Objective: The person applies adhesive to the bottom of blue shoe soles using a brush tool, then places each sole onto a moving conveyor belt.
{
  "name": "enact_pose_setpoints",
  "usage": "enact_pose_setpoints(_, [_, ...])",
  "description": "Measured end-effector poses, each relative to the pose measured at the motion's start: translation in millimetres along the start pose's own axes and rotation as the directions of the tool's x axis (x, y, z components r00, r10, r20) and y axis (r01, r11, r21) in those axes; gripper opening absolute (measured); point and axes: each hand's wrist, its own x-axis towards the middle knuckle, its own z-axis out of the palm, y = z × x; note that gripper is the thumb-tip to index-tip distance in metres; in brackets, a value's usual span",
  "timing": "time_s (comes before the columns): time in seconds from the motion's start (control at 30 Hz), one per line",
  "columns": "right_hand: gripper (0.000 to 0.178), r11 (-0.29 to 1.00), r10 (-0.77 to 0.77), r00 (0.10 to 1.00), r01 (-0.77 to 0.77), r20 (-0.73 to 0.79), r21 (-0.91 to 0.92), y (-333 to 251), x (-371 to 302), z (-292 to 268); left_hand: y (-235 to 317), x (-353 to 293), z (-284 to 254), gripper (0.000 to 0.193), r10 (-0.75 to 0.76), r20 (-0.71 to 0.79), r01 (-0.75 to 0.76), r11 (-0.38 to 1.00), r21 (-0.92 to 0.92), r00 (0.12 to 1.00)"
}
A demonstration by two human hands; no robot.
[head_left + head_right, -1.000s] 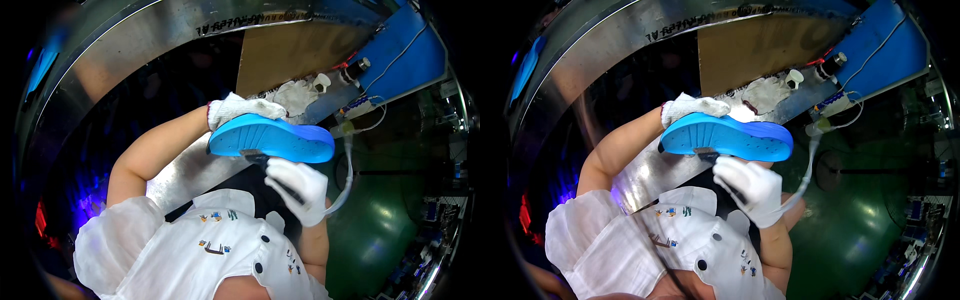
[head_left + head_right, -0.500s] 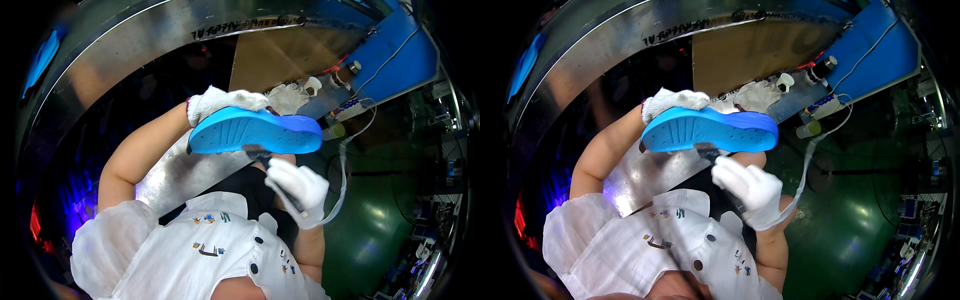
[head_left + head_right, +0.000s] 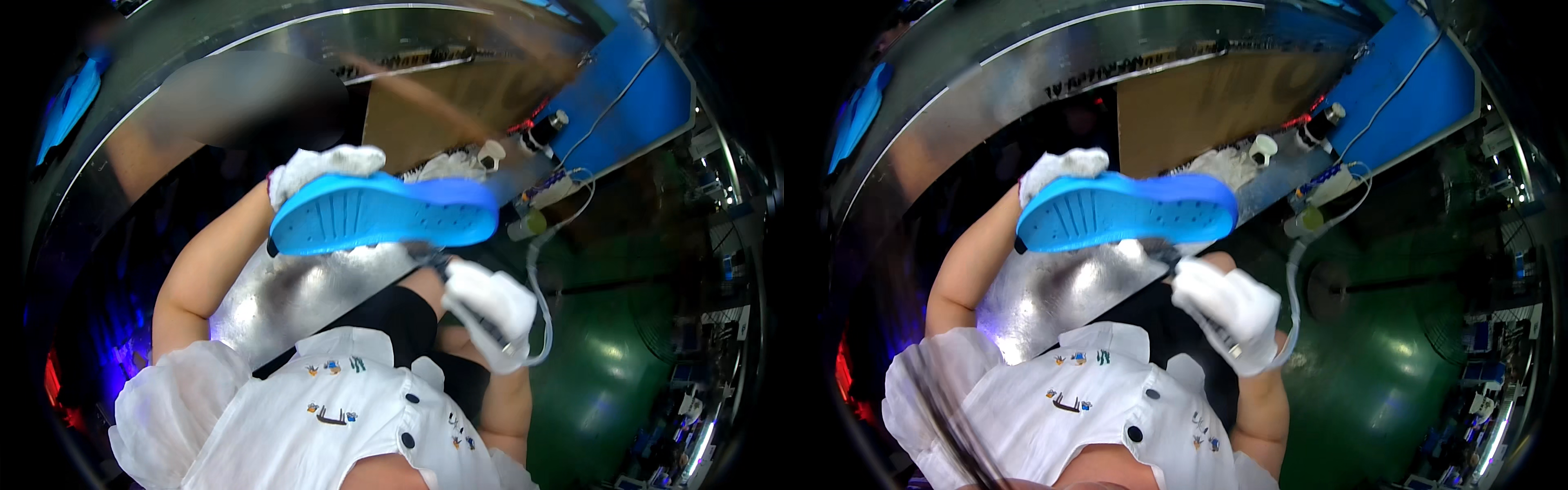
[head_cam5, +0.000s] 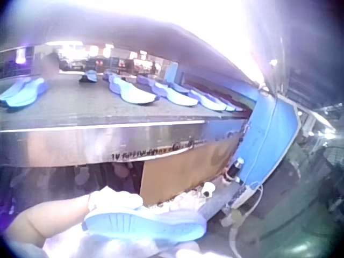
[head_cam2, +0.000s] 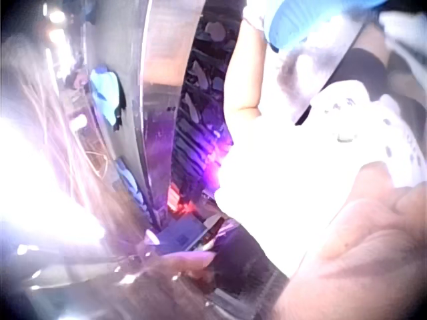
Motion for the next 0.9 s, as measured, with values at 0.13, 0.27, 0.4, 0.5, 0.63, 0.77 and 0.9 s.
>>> enact_pose_setpoints(0.13, [0.028,0.997,-0.012,0.995,0.02,-0.099,0.074,-6,9,6,4,-15,-22,0.051,0.075,0.344,-0.001,0.978,-0.21,0.936])
enact_pose_setpoints(0.27, [0.034,0.986,-0.073,0.996,0.08,-0.053,0.148,8,-8,12,-17,-22,-28,0.072,0.214,0.419,-0.062,0.936,-0.347,0.882])
enact_pose_setpoints(0.4, [0.031,0.908,0.096,0.97,0.007,-0.224,0.418,1,-15,13,29,-74,-21,0.088,0.52,0.439,-0.091,0.714,-0.694,0.732])
enact_pose_setpoints(0.5, [0.029,0.873,0.213,0.932,-0.047,-0.293,0.486,21,-17,33,88,-112,-24,0.086,0.575,0.381,-0.078,0.617,-0.783,0.725])
enact_pose_setpoints(0.63, [0.025,0.822,0.272,0.955,-0.168,-0.117,0.544,38,-16,58,98,-138,-30,0.058,0.682,0.02,-0.488,0.543,-0.683,0.731])
enact_pose_setpoints(0.77, [0.026,0.782,0.353,0.922,-0.2,-0.156,0.59,54,-15,71,140,-177,-41,0.035,0.729,-0.483,-0.854,0.513,-0.084,0.485])
enact_pose_setpoints(0.9, [0.025,0.659,0.465,0.885,-0.322,-0.03,0.68,61,-3,81,216,-148,-124,0.032,0.77,-0.62,-0.54,0.589,0.602,0.149])
